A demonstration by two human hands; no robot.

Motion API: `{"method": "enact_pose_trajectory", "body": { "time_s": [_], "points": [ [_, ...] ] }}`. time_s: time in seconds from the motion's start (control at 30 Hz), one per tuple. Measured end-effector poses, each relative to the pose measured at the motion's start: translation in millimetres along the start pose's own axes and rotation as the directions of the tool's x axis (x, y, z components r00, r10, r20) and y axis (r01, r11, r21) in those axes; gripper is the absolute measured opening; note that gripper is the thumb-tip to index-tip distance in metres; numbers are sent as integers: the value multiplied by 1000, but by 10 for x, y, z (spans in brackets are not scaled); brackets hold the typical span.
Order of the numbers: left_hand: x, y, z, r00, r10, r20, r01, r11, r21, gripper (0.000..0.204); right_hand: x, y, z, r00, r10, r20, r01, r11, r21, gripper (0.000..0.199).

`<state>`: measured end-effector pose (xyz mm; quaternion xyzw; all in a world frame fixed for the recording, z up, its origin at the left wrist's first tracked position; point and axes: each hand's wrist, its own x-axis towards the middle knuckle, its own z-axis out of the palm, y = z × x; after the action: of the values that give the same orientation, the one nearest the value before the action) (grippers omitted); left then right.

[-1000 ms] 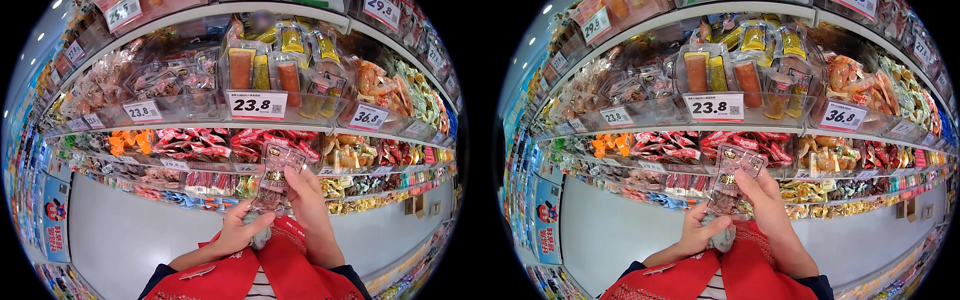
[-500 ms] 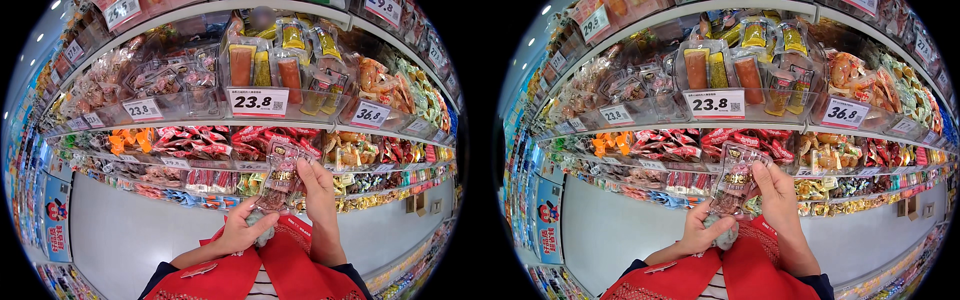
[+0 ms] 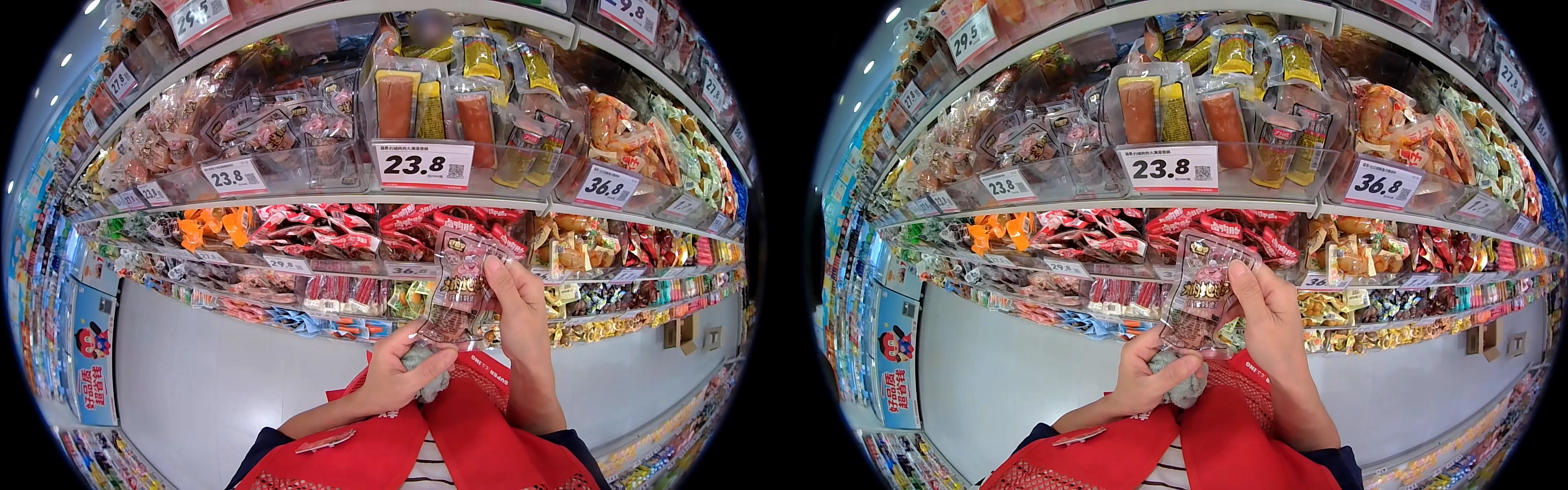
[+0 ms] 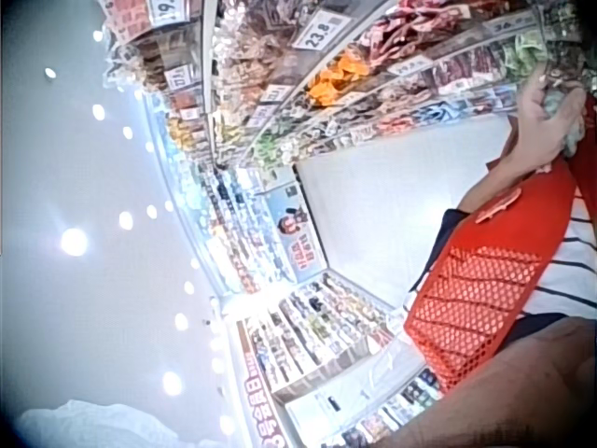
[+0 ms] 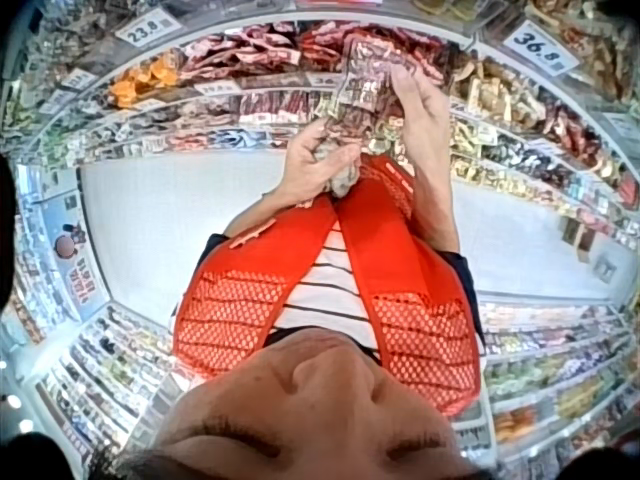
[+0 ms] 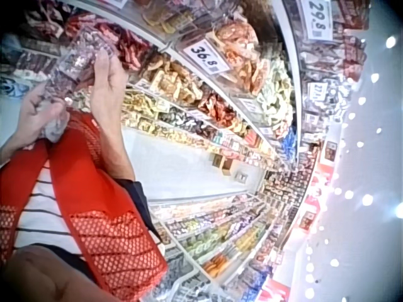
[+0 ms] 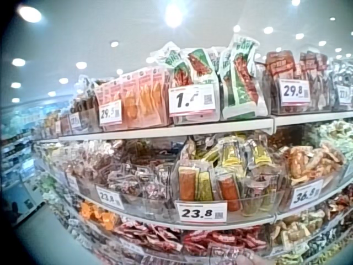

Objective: The person wipes various snack packages and shelf surfaces in a supermarket aisle using a cloth. They handle multiple snack items, wipe them individually, and move along the aisle to clean different sections.

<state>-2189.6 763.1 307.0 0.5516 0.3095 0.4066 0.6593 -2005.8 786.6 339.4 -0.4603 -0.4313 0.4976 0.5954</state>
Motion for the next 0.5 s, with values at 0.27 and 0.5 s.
{"method": "enact_pose_trajectory", "body": {
  "time_s": [0.27,0.5],
  "points": [
    [-25,-32,-33,999,-34,6,34,998,-61,25,-1,24,13,1000,17,-2,-17,999,28,34],
    [-51,0,-29,997,69,-46,-63,992,108,31,-1,-74,125,1000,-27,0,27,999,-33,28]
  ]
}}
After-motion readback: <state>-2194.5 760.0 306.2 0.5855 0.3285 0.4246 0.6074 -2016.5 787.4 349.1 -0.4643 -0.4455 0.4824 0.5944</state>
